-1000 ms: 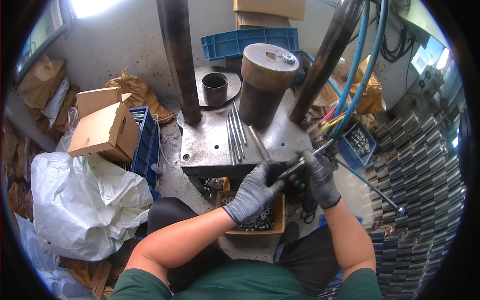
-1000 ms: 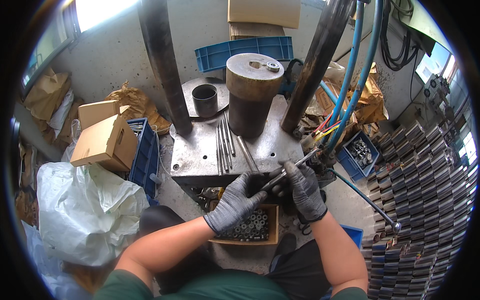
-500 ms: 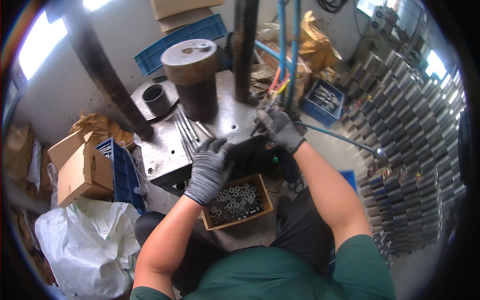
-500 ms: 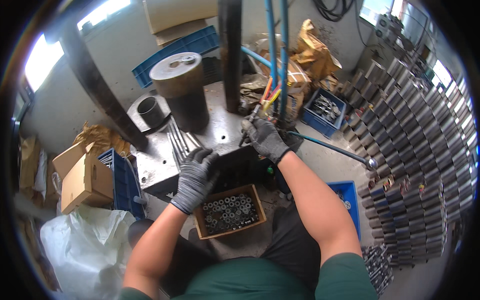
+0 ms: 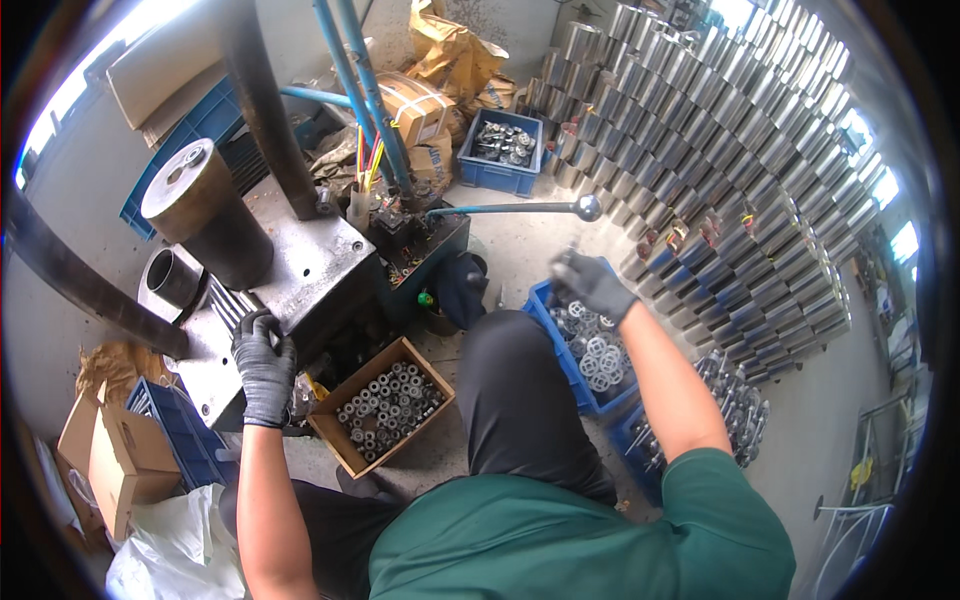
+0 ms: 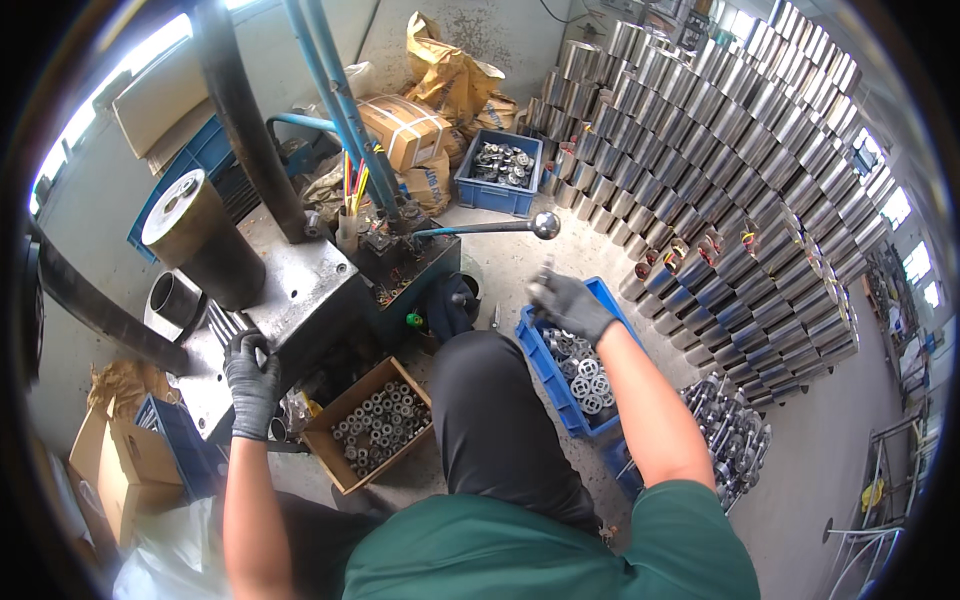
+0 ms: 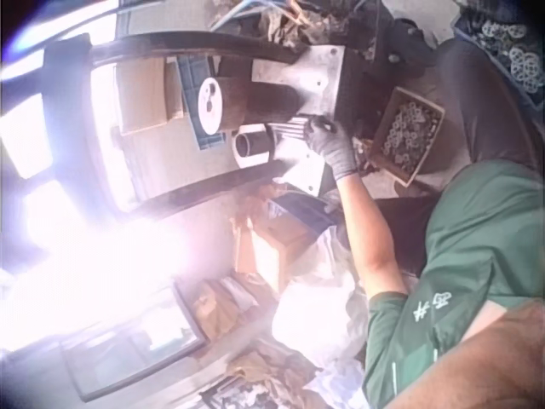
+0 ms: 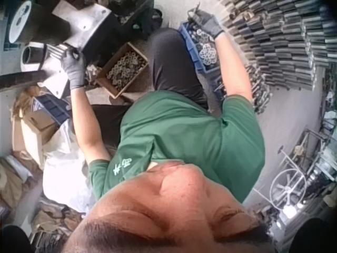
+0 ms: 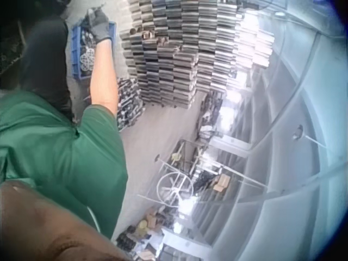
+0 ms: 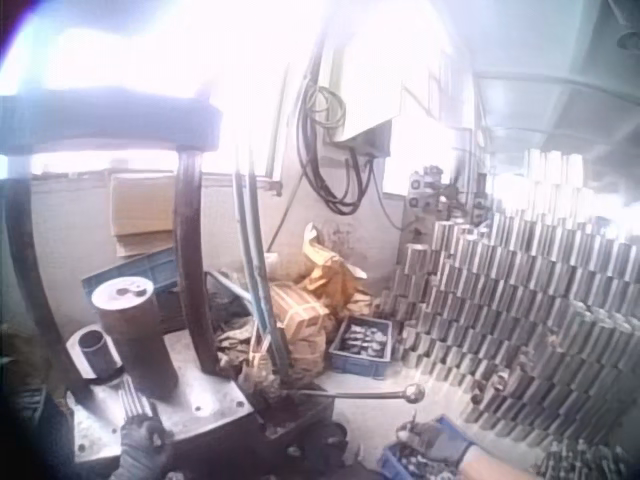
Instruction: Assembling metal rings and rods using a manual press machine.
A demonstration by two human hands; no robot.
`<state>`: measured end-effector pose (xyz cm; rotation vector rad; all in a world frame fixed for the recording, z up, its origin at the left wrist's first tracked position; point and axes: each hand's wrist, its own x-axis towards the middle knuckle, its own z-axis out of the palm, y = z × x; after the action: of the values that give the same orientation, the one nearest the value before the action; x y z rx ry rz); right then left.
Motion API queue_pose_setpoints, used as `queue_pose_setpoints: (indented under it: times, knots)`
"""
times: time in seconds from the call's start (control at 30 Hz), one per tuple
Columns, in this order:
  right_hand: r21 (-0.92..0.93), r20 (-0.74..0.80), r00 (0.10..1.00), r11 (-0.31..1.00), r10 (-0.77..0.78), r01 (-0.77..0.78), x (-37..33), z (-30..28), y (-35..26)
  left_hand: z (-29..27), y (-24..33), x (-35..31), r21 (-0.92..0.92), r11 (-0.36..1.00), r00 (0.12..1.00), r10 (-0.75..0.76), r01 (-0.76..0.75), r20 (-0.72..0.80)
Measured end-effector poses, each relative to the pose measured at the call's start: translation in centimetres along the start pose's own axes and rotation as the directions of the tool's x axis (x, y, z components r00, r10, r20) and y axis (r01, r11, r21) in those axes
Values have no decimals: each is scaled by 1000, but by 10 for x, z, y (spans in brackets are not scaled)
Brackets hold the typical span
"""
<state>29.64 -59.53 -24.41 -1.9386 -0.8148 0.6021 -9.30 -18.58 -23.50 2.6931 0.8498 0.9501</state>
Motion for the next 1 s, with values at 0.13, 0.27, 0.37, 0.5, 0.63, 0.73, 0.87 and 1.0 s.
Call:
queue_pose_setpoints:
  times: [0.13,0.27,0.37,0.5,0.63,0.73,0.87,1.0]
  knots:
    - [232,-271,906,935,325,-266,-70,-18,70,-6,-15,-11,-25,1000,1000,0,-1,-14]
    - [362,-448,815,908,367,-209,-121,-11,151,-1,-36,-16,-198,980,999,-22,14,-36]
    - [399,-550,723,892,418,-212,-144,-5,188,3,-41,-16,-402,902,987,-158,157,31]
    - [506,-591,640,843,492,-182,-147,-4,212,0,-60,-16,-302,948,989,-130,105,-64]
    - [639,-571,622,765,536,-74,-132,7,200,-16,-69,-16,-502,736,870,-487,454,73]
    - [560,-554,634,805,539,-196,-121,9,201,-27,-63,-11,-347,852,896,-439,392,-65]
    - [95,-534,767,926,357,-365,-103,6,203,-8,-124,-17,-436,840,846,-464,324,-265]
    - [-668,-78,996,740,43,-84,-96,11,144,-7,-127,-21,-678,657,772,-601,329,-207]
